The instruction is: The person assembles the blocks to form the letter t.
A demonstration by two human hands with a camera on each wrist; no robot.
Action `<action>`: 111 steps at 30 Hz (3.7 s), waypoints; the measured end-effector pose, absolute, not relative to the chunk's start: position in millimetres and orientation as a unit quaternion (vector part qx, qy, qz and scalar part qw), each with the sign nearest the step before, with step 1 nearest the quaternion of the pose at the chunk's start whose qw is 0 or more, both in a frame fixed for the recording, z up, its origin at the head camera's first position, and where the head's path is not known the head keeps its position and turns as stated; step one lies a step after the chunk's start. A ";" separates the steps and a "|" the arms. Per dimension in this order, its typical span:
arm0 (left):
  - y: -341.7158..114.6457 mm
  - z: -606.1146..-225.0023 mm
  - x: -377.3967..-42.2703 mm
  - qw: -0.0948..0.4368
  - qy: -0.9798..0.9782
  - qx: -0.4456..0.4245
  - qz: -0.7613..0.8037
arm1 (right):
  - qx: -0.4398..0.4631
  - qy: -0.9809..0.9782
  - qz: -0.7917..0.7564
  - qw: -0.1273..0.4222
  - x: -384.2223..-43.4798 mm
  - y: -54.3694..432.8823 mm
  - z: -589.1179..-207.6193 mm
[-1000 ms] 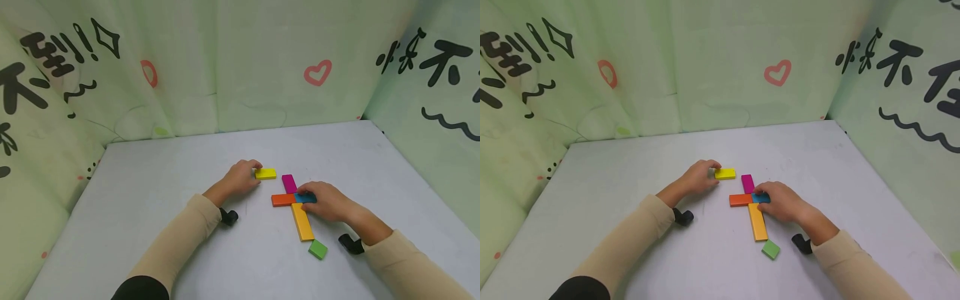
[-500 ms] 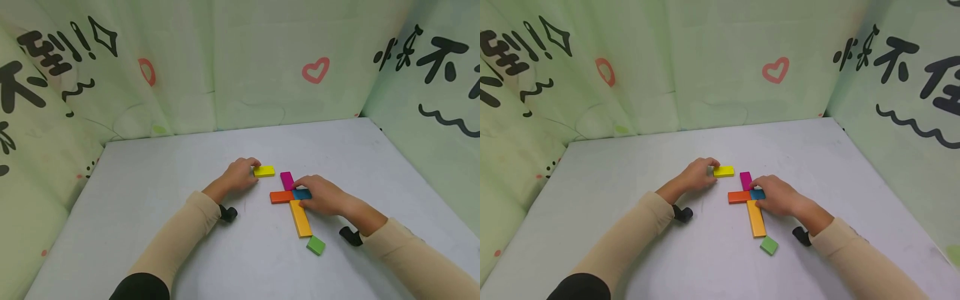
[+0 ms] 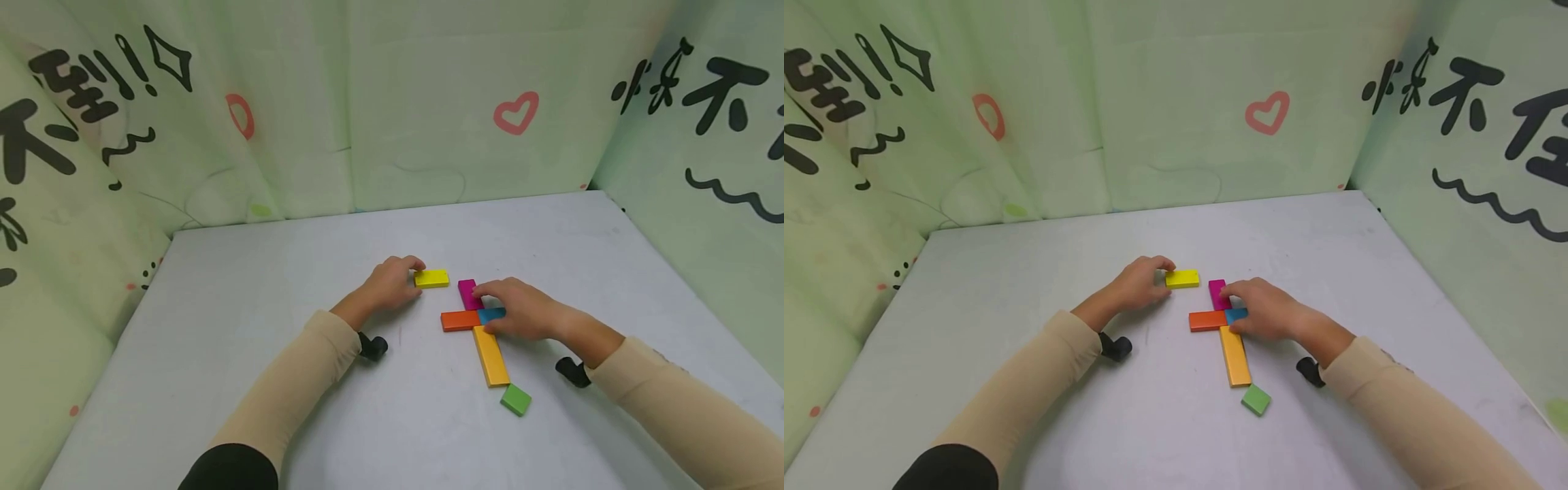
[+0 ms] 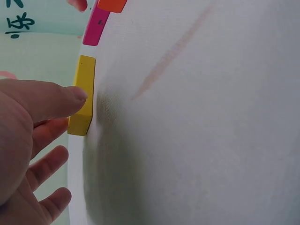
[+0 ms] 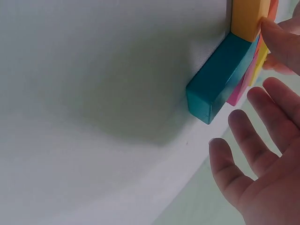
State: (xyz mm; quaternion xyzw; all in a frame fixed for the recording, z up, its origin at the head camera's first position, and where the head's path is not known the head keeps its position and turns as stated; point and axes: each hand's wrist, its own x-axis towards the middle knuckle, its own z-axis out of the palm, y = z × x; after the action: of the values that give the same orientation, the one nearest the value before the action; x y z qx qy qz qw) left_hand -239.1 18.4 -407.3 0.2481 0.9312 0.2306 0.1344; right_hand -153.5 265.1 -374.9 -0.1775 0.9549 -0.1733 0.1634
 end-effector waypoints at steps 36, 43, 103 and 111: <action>21.3 -410.8 -248.1 0.136 0.924 0.230 0.275 | -0.160 0.951 -0.143 0.221 -156.8 259.3 -367.7; 15.7 -405.8 -244.8 0.134 0.919 0.227 0.294 | -0.166 0.953 -0.127 0.220 -156.9 258.7 -367.2; -13.3 -396.4 -173.9 0.174 0.878 0.328 0.302 | -0.163 0.955 -0.115 0.219 -155.5 256.1 -365.0; -6.6 -398.2 -164.7 0.179 0.865 0.354 0.307 | -0.160 0.954 -0.117 0.223 -156.2 255.3 -364.9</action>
State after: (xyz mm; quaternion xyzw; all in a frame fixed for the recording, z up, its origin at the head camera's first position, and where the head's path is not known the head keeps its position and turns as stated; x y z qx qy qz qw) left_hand -164.7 -6.6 -398.2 0.3539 0.8653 0.3067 0.1788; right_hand -156.2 255.3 -364.9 -0.1601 0.9544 -0.1172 0.2230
